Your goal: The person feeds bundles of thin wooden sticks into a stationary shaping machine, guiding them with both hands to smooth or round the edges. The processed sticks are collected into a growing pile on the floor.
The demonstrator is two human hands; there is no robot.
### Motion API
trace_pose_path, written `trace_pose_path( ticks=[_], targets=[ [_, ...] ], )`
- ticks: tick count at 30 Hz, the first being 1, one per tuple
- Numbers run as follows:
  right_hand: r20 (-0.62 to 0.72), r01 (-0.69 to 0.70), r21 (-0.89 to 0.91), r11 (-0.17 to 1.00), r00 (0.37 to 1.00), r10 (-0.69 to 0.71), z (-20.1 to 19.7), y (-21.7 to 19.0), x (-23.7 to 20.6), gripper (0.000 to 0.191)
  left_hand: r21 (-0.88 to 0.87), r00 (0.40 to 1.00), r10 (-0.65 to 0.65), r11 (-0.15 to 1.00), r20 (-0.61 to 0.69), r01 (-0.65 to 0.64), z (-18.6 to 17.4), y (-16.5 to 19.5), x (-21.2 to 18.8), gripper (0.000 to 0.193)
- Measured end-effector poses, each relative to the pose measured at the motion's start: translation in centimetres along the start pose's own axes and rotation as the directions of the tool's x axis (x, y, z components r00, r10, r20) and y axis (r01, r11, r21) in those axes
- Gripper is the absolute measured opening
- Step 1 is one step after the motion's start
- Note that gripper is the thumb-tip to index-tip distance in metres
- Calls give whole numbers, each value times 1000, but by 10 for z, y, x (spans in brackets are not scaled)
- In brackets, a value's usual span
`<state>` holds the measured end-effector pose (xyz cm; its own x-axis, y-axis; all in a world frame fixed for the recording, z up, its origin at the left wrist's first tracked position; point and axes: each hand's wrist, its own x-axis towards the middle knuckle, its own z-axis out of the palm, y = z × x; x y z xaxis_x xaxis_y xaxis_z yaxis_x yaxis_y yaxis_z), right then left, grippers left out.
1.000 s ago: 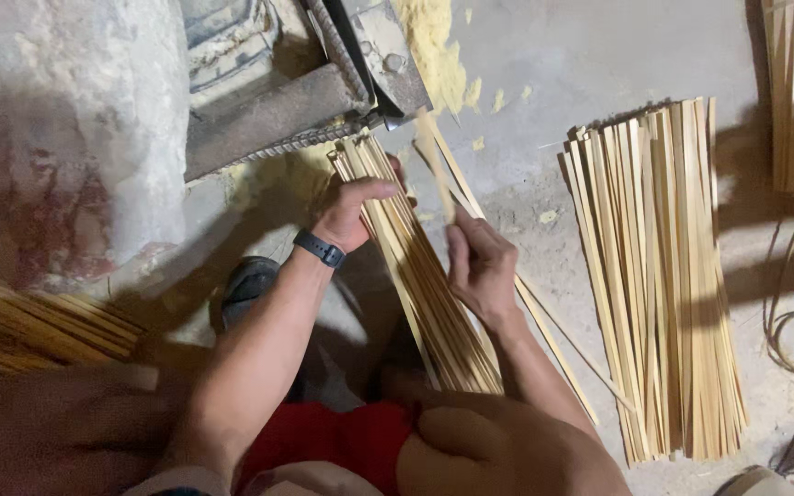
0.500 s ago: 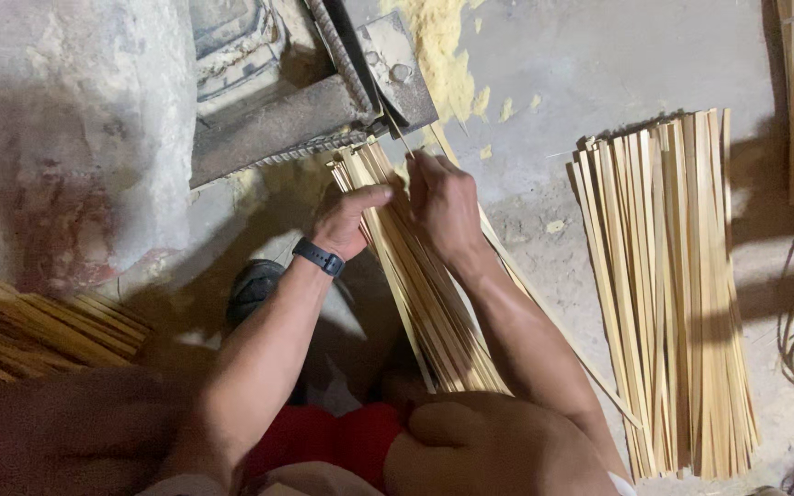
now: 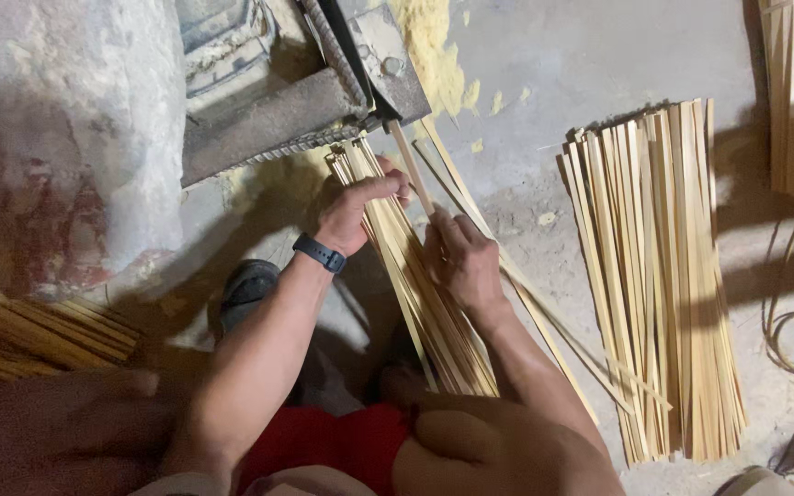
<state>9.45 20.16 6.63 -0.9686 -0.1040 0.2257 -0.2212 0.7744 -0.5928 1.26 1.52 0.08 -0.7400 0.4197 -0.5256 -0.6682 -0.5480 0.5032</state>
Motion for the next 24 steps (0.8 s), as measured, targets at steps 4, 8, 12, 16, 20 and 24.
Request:
trace_pose_path(
  ticks=[4,8,12,16,20,24],
  targets=[
    [36,-60,53,997,998,58,7,1,26,32,1,996,70,998,-55,-70,-4,2,-7,29],
    [74,-97,124,987,993,88,21,0,61,29,237,982,32,971,-186,13,-18,-4,-3,37],
    [46,-24,181,983,999,16,26,-2,77,29,239,979,26,971,-202,24,-19,-7,3,53],
    [72,-34,-55,998,997,38,-2,-6,53,25,428,959,59,901,-279,69,-1,8,-10,55],
    [-35,111,-76,991,993,-114,-23,-17,6,47,341,962,63,939,-264,32,22,21,-19,51],
    [6,-2,18,1000,1000,1,-7,-10,-7,38,266,990,61,964,-123,-26,26,18,-14,48]
  ],
)
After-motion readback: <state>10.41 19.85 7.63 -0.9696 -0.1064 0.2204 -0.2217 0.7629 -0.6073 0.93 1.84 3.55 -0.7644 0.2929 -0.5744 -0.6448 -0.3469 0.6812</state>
